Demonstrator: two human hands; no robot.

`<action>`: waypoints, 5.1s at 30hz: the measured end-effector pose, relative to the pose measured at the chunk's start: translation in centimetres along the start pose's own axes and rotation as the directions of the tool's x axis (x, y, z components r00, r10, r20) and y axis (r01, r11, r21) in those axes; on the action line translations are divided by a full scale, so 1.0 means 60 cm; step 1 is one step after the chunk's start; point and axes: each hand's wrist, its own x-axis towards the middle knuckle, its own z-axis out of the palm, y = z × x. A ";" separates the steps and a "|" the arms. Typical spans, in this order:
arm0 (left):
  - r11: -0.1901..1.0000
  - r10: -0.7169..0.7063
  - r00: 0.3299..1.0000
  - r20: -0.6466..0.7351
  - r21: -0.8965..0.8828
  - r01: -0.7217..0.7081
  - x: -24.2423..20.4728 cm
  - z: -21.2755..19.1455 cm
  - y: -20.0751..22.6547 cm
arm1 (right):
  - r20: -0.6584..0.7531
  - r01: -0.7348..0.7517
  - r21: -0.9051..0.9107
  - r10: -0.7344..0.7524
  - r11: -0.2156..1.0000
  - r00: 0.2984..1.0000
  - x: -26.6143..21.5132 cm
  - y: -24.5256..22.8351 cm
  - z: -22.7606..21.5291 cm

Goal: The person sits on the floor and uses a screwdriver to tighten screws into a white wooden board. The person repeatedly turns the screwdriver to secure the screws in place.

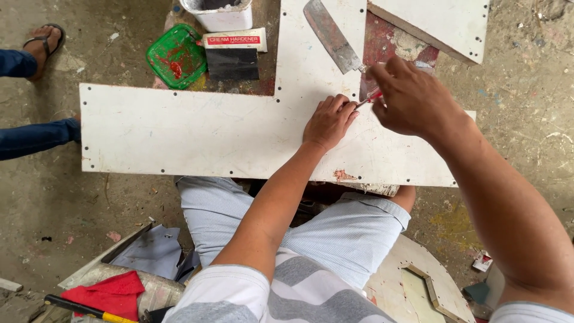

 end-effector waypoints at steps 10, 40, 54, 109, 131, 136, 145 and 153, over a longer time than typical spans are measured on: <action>1.000 -0.012 0.999 0.045 0.023 0.011 0.000 -0.002 0.002 | 0.029 -0.146 -0.228 0.156 0.963 0.987 -0.006 0.007 0.008; 0.995 -0.096 0.995 -0.017 0.006 0.096 -0.018 0.053 0.004 | -0.728 0.281 0.225 -0.031 0.933 0.685 -0.005 0.037 0.162; 0.993 -0.116 0.979 0.166 0.010 0.116 -0.011 0.031 0.001 | -0.807 0.248 0.142 -0.033 0.958 0.590 0.018 0.059 0.216; 0.996 -0.091 0.993 0.070 0.009 0.090 -0.013 0.029 0.004 | -0.734 0.340 0.085 -0.172 0.937 0.657 0.003 0.057 0.194; 0.994 -0.107 0.987 0.122 0.030 0.104 -0.009 0.024 0.003 | -0.634 0.405 0.125 -0.242 0.906 0.735 0.008 0.045 0.153; 0.994 -0.107 0.985 0.136 0.035 0.103 -0.008 0.023 0.003 | -0.641 0.167 -0.035 -0.151 0.985 0.752 0.001 0.054 0.147; 0.992 -0.122 0.983 0.138 0.027 0.119 -0.010 0.018 0.006 | -0.306 0.273 -0.305 -0.366 0.912 0.879 0.032 0.086 0.116; 0.993 -0.117 0.970 0.213 0.004 0.119 -0.006 0.007 0.004 | 0.005 0.140 -0.123 -0.140 0.982 0.990 0.051 0.106 0.109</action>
